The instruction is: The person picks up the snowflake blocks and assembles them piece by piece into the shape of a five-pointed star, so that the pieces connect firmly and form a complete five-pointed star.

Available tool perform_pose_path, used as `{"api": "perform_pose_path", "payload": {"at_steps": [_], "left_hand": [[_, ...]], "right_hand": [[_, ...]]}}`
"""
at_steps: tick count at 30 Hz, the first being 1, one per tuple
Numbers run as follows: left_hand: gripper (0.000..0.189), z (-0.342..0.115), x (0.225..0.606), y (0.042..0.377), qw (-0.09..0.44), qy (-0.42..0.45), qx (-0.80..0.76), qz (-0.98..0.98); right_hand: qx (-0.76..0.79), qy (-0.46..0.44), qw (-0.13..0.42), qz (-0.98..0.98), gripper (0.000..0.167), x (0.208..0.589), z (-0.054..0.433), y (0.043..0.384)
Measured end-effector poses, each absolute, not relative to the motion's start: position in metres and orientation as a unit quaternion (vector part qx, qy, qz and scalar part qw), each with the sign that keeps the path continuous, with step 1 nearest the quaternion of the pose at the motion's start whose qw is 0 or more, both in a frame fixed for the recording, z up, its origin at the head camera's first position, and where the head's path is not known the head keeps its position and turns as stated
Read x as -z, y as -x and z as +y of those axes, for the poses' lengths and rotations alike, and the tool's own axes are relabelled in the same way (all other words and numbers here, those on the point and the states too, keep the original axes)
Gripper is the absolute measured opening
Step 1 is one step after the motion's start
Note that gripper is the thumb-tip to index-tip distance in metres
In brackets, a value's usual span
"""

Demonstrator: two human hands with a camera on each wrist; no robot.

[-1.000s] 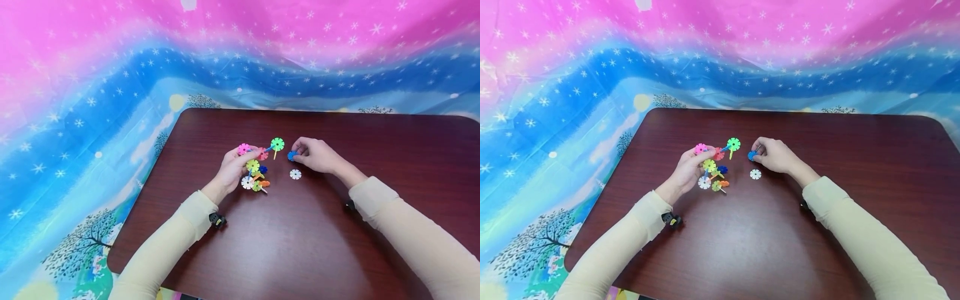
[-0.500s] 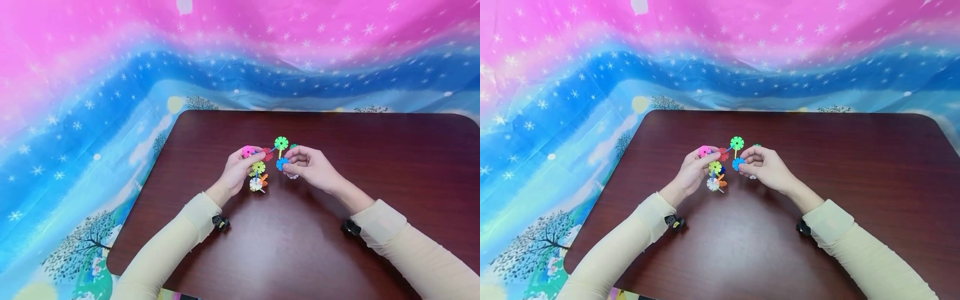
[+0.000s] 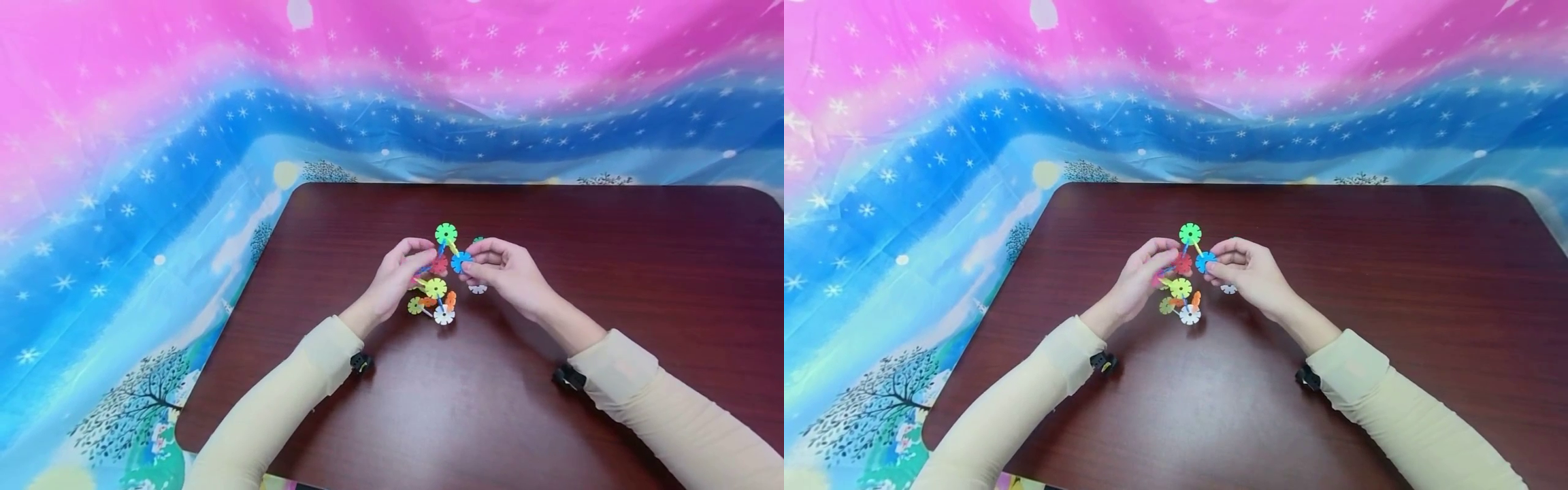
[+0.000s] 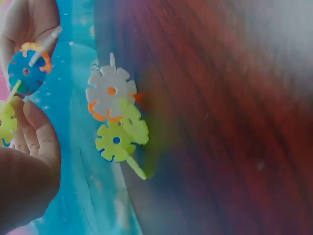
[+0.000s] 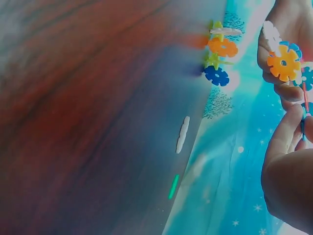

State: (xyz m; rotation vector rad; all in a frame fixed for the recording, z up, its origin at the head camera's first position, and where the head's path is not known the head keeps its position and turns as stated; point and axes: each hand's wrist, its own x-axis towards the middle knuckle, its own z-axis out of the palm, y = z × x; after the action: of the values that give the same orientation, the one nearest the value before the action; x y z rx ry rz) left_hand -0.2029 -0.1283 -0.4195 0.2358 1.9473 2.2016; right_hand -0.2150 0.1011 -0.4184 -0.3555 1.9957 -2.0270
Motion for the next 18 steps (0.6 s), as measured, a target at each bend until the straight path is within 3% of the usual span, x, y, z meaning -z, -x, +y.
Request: {"api": "perform_pose_path", "payload": {"at_steps": [8, 18], "left_hand": [[0.028, -0.130, 0.411, 0.207, 0.051, -0.111, -0.654, 0.747], [0.023, -0.130, 0.407, 0.207, 0.076, -0.161, -0.618, 0.766]], "right_hand": [[0.686, 0.136, 0.136, 0.702, 0.029, 0.415, 0.098, 0.217], [0.680, 0.134, 0.140, 0.707, 0.031, 0.416, 0.095, 0.214]]}}
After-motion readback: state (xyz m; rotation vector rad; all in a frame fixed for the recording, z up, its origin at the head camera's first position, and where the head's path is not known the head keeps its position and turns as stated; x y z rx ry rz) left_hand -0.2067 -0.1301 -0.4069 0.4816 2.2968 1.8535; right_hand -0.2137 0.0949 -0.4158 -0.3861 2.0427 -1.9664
